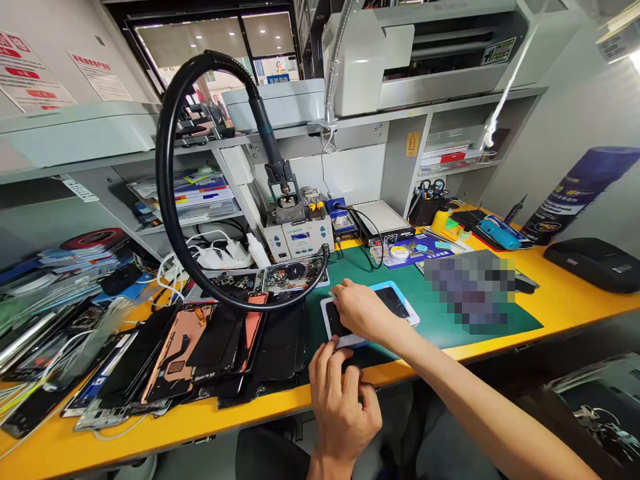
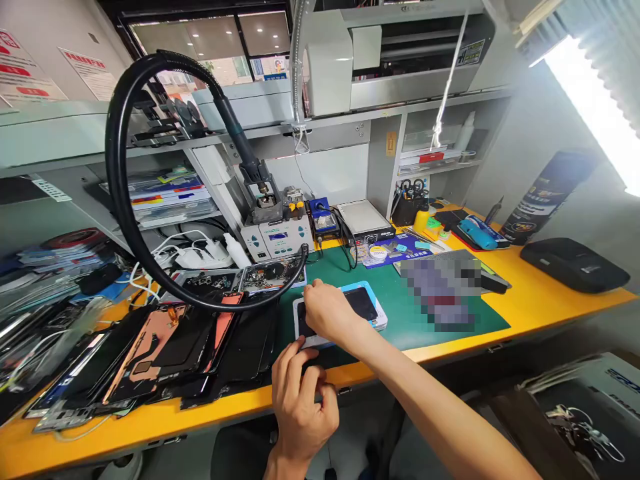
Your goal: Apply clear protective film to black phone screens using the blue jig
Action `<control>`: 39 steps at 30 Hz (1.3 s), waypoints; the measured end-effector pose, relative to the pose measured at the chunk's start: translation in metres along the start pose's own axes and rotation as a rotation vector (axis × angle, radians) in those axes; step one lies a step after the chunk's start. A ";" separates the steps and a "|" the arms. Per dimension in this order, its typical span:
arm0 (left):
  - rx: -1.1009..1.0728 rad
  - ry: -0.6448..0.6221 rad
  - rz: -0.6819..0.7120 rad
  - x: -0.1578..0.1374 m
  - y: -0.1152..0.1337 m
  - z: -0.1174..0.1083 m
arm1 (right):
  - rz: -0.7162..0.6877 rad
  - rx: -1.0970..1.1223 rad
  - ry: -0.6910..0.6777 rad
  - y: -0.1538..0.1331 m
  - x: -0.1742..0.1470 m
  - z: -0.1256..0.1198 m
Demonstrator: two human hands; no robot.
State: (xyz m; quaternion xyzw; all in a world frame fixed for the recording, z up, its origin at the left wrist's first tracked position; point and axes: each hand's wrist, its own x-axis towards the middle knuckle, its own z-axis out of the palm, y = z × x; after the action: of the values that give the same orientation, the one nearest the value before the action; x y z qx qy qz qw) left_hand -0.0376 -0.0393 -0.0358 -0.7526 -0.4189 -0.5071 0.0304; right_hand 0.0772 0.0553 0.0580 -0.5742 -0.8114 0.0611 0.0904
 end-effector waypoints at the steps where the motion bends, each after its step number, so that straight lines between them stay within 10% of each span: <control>1: -0.003 0.002 -0.003 0.000 0.000 0.000 | -0.009 0.001 -0.007 -0.001 0.000 0.000; 7: -0.014 0.032 -0.015 0.002 -0.001 -0.001 | -0.203 0.058 -0.082 -0.004 -0.012 0.004; 14: -0.003 0.044 -0.020 0.002 0.000 -0.002 | 0.083 0.069 0.084 0.000 -0.010 0.012; 28: -0.008 0.044 0.031 0.000 -0.006 0.001 | -0.183 0.087 -0.080 -0.008 -0.025 -0.003; 39: 0.020 0.126 0.128 0.003 -0.011 0.006 | -0.003 0.014 0.057 0.007 -0.076 0.009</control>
State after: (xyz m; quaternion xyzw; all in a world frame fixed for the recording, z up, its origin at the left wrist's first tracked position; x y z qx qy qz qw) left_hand -0.0395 -0.0278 -0.0408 -0.7441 -0.3725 -0.5462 0.0965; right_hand 0.1059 -0.0137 0.0417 -0.5740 -0.8088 0.0501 0.1176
